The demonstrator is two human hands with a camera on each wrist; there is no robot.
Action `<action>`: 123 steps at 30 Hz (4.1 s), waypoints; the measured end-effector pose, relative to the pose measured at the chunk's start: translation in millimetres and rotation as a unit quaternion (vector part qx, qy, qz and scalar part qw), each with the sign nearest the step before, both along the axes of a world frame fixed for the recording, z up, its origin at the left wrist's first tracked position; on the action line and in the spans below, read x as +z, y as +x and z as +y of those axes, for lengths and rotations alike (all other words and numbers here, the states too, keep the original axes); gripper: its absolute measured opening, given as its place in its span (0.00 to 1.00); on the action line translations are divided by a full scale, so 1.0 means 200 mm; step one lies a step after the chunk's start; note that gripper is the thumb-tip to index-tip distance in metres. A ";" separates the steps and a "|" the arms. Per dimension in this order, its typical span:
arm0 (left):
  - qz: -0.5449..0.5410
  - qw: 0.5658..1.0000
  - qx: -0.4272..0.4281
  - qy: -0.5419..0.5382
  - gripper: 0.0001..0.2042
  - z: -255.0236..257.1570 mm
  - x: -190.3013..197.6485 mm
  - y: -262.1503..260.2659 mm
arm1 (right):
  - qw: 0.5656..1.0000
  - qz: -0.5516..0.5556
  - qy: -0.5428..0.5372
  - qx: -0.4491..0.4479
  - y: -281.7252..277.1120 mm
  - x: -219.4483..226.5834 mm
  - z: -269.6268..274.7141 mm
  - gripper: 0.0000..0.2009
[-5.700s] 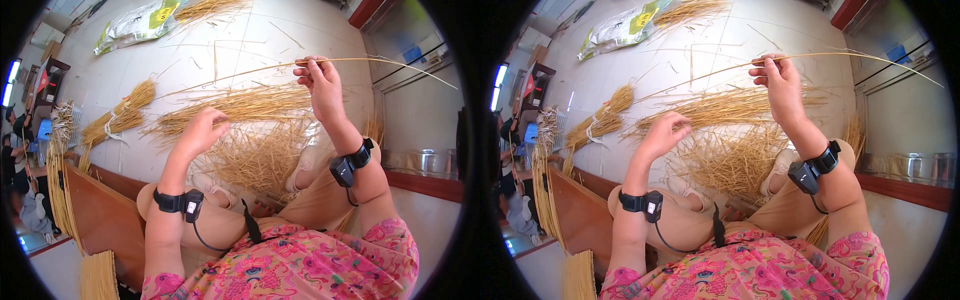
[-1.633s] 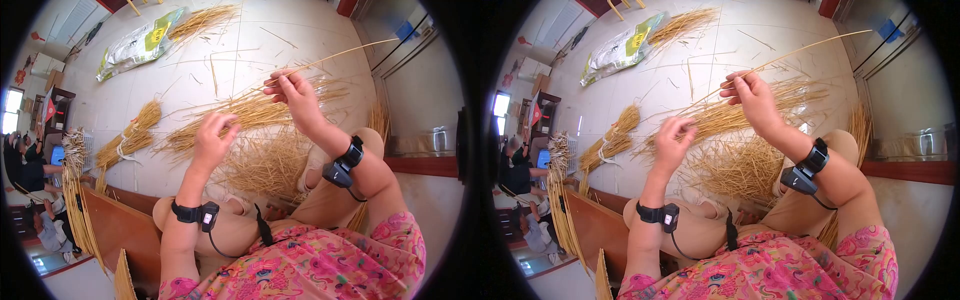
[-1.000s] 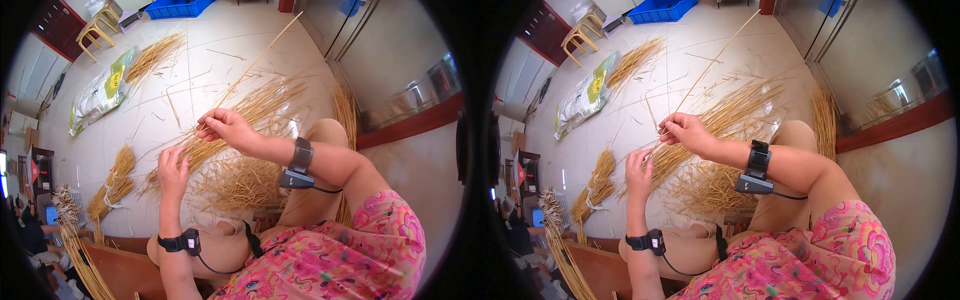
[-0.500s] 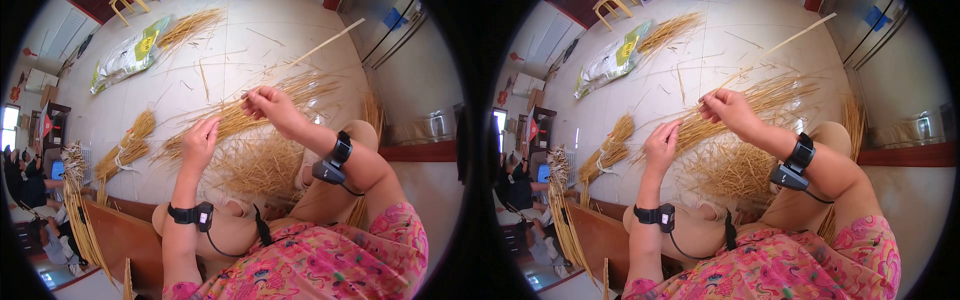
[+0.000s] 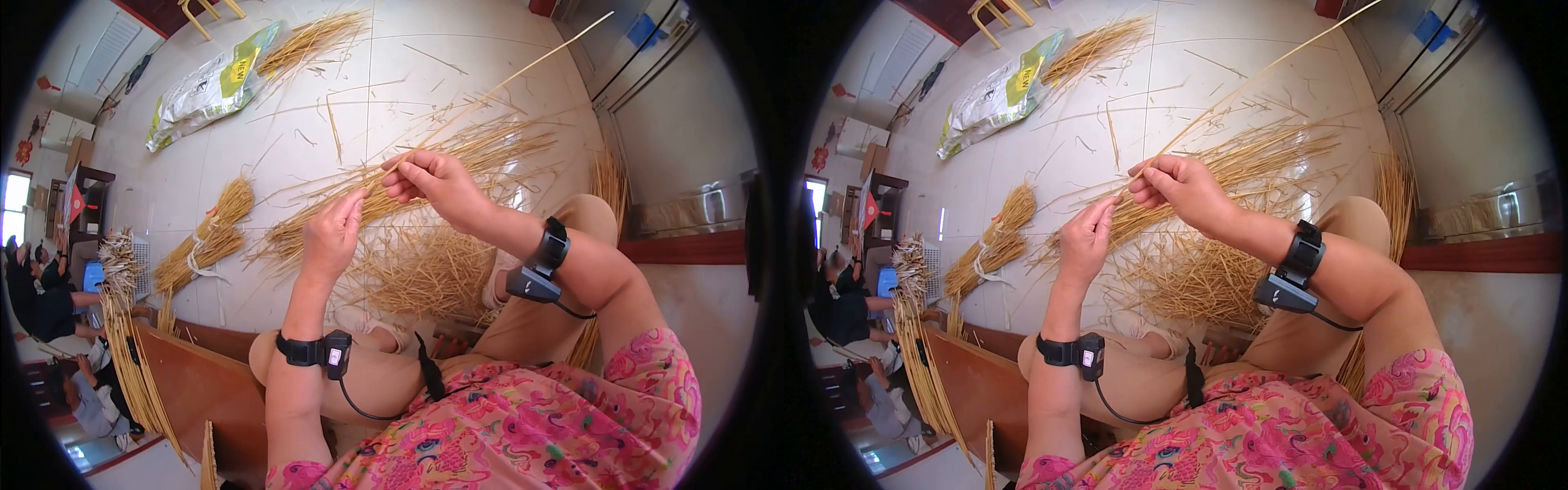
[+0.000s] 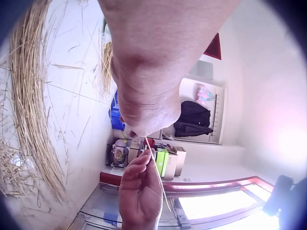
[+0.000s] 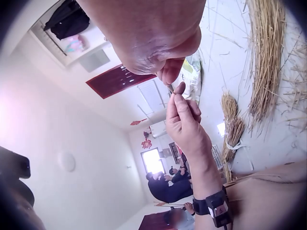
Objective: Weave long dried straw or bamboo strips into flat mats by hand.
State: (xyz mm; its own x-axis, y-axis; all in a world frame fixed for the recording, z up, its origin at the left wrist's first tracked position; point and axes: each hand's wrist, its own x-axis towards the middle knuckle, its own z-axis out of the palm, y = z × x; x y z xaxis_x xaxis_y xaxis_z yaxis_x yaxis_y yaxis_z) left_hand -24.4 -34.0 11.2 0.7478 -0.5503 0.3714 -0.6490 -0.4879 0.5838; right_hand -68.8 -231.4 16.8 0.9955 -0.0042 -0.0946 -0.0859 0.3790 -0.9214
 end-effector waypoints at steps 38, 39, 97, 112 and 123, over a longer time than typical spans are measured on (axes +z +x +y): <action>0.044 0.998 0.008 0.042 0.09 -0.01 -0.02 0.01 | 0.978 -0.028 -0.162 -0.127 0.06 0.11 -0.10 0.09; 0.045 0.998 0.023 0.049 0.09 0.03 -0.05 0.05 | 0.965 -0.057 -0.142 -0.213 0.09 0.14 -0.22 0.09; 0.120 0.945 -0.020 0.304 0.26 0.07 -0.25 -0.01 | 0.524 0.490 -0.658 0.228 -3.07 -1.35 -1.04 0.10; 0.311 0.856 -0.153 0.383 0.23 0.05 -0.22 -0.06 | 0.991 0.093 -0.022 -0.095 -0.43 0.53 -0.23 0.11; 0.230 0.925 0.037 0.299 0.21 0.30 -0.04 0.14 | 0.870 0.463 0.002 -0.170 0.15 -1.30 0.08 0.14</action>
